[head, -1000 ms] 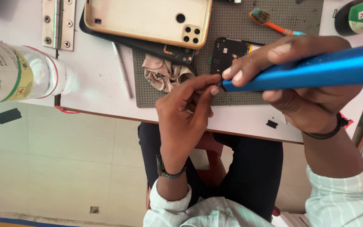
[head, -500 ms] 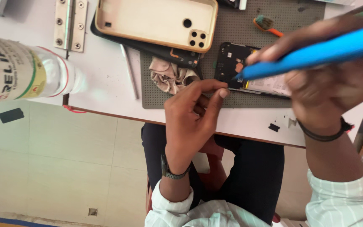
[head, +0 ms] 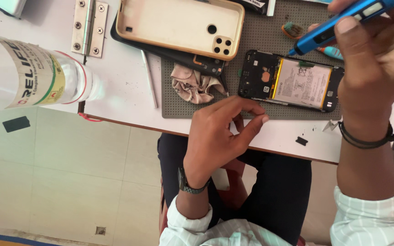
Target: The person sits at a workbench holding a smartphone with its back cover removed, then uses a blue electric screwdriver to unscrew components from the phone's rear housing. They set the phone on a repair mat, lift out internal parts, handle a small removed component, and continue working on the exposed internals with the screwdriver.
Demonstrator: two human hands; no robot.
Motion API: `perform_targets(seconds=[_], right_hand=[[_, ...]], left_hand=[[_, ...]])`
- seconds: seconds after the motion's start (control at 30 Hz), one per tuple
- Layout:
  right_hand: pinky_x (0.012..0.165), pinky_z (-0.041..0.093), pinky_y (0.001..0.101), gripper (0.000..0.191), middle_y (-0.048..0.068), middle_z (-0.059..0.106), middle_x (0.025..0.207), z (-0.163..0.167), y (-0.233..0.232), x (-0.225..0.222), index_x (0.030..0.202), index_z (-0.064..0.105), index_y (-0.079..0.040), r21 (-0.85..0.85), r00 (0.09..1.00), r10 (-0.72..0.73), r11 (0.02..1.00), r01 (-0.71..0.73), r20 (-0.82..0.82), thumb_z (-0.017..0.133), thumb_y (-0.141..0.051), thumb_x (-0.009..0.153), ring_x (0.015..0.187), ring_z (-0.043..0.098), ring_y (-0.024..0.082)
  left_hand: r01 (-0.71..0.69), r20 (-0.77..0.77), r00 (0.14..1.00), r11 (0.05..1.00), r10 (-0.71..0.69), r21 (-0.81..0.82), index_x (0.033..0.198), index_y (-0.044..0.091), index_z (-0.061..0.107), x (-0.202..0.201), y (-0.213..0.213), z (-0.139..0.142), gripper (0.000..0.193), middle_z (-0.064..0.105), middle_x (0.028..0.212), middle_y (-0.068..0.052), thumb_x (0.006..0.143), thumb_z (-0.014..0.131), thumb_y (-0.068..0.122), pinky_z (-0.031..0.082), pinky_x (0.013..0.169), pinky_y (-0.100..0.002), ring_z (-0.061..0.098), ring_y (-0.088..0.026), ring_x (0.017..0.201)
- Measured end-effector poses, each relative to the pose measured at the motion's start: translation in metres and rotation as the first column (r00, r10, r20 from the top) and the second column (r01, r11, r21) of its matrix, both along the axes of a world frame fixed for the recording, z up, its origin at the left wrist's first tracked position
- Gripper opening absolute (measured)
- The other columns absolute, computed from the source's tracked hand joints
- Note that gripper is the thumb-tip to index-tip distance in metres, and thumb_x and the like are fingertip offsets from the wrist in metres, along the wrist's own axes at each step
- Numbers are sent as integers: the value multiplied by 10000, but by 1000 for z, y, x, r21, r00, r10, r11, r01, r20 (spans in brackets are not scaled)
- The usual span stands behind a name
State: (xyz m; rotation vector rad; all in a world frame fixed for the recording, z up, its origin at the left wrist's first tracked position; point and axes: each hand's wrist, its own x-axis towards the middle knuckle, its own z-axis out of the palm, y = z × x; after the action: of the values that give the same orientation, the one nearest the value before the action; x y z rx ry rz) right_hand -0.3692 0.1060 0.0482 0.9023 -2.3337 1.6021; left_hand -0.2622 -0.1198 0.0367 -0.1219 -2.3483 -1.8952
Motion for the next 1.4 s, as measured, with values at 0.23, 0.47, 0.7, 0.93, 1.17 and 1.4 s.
perform_targets(seconds=[0.23,0.47,0.7,0.93,1.17,1.4], right_hand=[[997,627,336,115,152,609,1247,-2,-2,-3,1308,466,91,-39,1000,15,999,-15,1,429,-1,1250,1084,699,225],[968,620,313,101,157,613,1243,-1,-3,-2,1270,485,94,-3,999,17,1000,-18,-41,449,11,1226,1064,706,228],[940,613,290,88,162,617,1239,2,-6,-2,1232,503,98,20,998,13,1000,-12,-62,469,23,1201,1044,713,232],[927,626,271,205,175,612,1246,1,-2,-4,1358,352,55,51,996,18,999,-14,-88,489,8,1213,1046,716,230],[914,628,288,356,194,613,1242,-7,4,-2,1469,289,5,59,999,-10,998,12,-34,514,-10,1194,1032,696,232],[957,606,316,612,194,649,1208,-13,7,-3,1627,138,-123,2,995,-13,1000,13,101,606,-38,1243,1049,698,234]], left_hand=[[-32,-71,997,999,30,-21,1001,81,710,4,-1,4,119,750,1045,-1,930,799,111,545,627,-231,684,-104,708],[-477,-198,873,867,446,-147,1076,55,659,7,-4,0,110,727,1228,-53,1019,751,76,584,660,-223,723,-99,761],[-499,-220,858,857,465,-132,1177,40,579,-1,-5,-14,99,679,1394,-105,1105,638,75,587,670,-221,742,-109,830],[-524,-142,850,839,507,-143,1422,32,578,-1,-1,-14,310,715,1044,-20,1120,592,102,529,654,-238,687,-100,744],[-492,-215,854,870,474,-36,1043,9,502,-7,-7,-18,45,581,1438,-186,1070,514,43,523,641,-235,634,-81,714],[-407,-172,895,911,411,61,1119,4,486,-6,-11,-24,63,536,1544,-186,1160,508,47,565,681,-180,612,-49,748]])
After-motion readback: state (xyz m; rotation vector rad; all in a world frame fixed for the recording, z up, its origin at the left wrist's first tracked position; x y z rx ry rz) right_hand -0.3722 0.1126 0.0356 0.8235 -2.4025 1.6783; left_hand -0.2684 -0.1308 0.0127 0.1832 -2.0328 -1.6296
